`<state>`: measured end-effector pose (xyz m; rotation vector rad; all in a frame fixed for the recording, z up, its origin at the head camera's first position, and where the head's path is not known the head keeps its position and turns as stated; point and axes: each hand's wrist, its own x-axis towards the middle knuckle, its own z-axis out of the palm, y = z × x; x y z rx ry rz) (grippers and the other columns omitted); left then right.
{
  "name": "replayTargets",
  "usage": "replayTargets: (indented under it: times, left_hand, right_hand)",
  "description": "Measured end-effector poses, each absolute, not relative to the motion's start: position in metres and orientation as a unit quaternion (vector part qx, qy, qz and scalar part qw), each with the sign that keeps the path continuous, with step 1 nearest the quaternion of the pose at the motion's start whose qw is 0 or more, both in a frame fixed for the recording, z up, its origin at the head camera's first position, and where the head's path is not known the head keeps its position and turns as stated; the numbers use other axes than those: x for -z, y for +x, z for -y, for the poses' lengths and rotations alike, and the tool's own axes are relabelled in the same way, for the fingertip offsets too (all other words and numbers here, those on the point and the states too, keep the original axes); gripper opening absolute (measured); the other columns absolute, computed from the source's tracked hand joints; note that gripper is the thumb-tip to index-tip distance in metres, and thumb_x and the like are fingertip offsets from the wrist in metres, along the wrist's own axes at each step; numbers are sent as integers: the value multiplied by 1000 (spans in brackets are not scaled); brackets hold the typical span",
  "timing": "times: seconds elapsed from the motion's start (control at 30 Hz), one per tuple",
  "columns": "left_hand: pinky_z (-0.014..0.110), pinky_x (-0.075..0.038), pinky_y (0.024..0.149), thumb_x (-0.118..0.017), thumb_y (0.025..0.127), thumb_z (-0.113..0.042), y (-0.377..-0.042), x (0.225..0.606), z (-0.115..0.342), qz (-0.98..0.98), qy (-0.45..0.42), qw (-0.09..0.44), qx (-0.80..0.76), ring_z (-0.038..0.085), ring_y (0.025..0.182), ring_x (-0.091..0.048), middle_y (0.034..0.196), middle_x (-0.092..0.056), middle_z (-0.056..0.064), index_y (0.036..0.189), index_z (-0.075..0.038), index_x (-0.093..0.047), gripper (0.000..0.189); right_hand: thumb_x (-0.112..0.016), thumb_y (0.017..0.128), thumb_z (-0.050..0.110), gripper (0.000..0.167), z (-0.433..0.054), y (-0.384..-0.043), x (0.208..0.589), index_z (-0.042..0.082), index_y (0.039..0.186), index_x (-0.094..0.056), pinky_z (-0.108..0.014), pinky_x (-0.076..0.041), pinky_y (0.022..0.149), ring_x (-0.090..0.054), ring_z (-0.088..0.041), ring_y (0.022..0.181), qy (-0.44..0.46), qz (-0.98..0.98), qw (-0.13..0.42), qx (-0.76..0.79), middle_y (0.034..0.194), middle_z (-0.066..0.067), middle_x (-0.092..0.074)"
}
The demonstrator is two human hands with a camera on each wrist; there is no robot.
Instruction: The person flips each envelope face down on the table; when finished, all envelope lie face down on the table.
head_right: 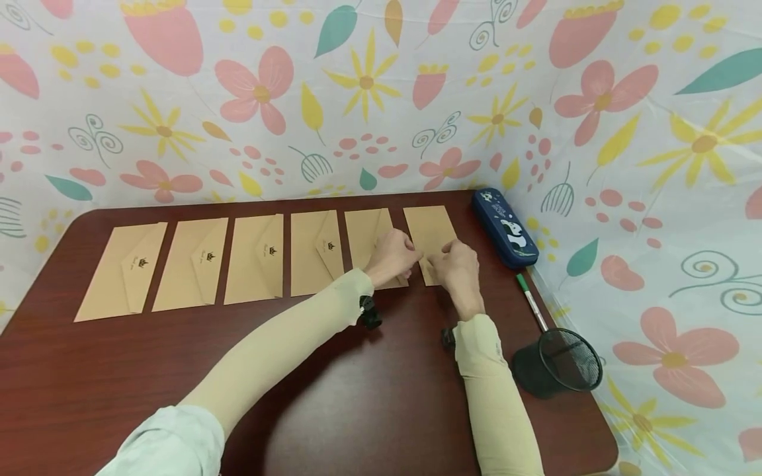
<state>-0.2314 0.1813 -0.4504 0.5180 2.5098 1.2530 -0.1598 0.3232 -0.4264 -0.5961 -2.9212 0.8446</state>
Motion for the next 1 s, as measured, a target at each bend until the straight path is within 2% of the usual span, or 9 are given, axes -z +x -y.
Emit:
replayTargets:
  times: [0.1,0.17,0.27,0.47,0.57,0.77,0.83,0.93,1.0]
  left_hand:
    - [22,-42,45,-72,100,-20,-240,462,-173,-871,172,136,-440,16,47,-69,48,-64,-2,55,-15,-62,46]
    - [23,-45,49,-73,96,-24,-245,471,-169,-881,164,122,-427,9,47,-67,53,-67,-4,64,-16,-70,33]
    - [24,-54,59,-74,96,-21,-249,471,-154,-883,155,116,-428,10,51,-70,64,-74,-3,76,-15,-76,22]
    - [26,-56,75,-71,96,-24,-257,473,-122,-879,146,106,-441,9,54,-72,61,-74,-6,73,-22,-72,23]
    - [24,-57,79,-74,95,-27,-259,480,-114,-882,140,96,-440,8,52,-71,56,-72,-8,75,-24,-77,20]
    - [34,-66,80,-79,97,-21,-238,451,-91,-872,117,120,-460,12,55,-75,70,-80,2,91,-10,-82,13]
    - [35,-65,90,-80,98,-19,-230,440,-83,-869,112,125,-465,13,56,-76,73,-80,4,92,-7,-81,13]
    - [33,-66,87,-81,96,-18,-229,438,-75,-871,109,122,-463,13,57,-77,77,-81,6,91,-6,-80,13]
    - [31,-66,76,-77,96,-13,-236,446,-73,-876,106,125,-454,16,57,-77,76,-81,7,88,-6,-79,12]
  right_hand:
    - [-72,102,33,49,-308,-158,425,-5,132,-65,-53,-58,98,-70,-40,110,-174,945,12,-275,122,-25,-74]
    - [-72,102,33,51,-298,-158,426,-5,134,-64,-51,-58,98,-70,-37,109,-164,946,-1,-278,122,-24,-74]
    - [-74,101,32,50,-287,-161,428,-6,133,-64,-48,-56,97,-68,-34,105,-146,950,-13,-276,116,-21,-72]
    - [-77,97,30,44,-275,-169,438,-5,122,-69,-44,-57,90,-66,-34,99,-116,960,-35,-251,106,-18,-72]
    - [-81,94,32,41,-274,-175,446,-4,112,-72,-43,-57,84,-66,-33,94,-113,963,-49,-241,101,-17,-73]
    - [-83,92,31,33,-291,-201,492,6,77,-66,-37,-44,61,-53,-27,72,-109,968,-56,-218,73,-5,-56]
    - [-80,93,28,34,-297,-207,505,10,70,-61,-35,-41,56,-50,-24,65,-102,970,-55,-215,67,-1,-49]
    - [-74,93,24,40,-303,-211,516,15,61,-53,-32,-38,49,-46,-19,55,-96,972,-57,-208,58,4,-40]
    - [-71,94,23,42,-303,-211,518,17,57,-52,-31,-38,47,-45,-17,51,-98,971,-56,-209,54,7,-39]
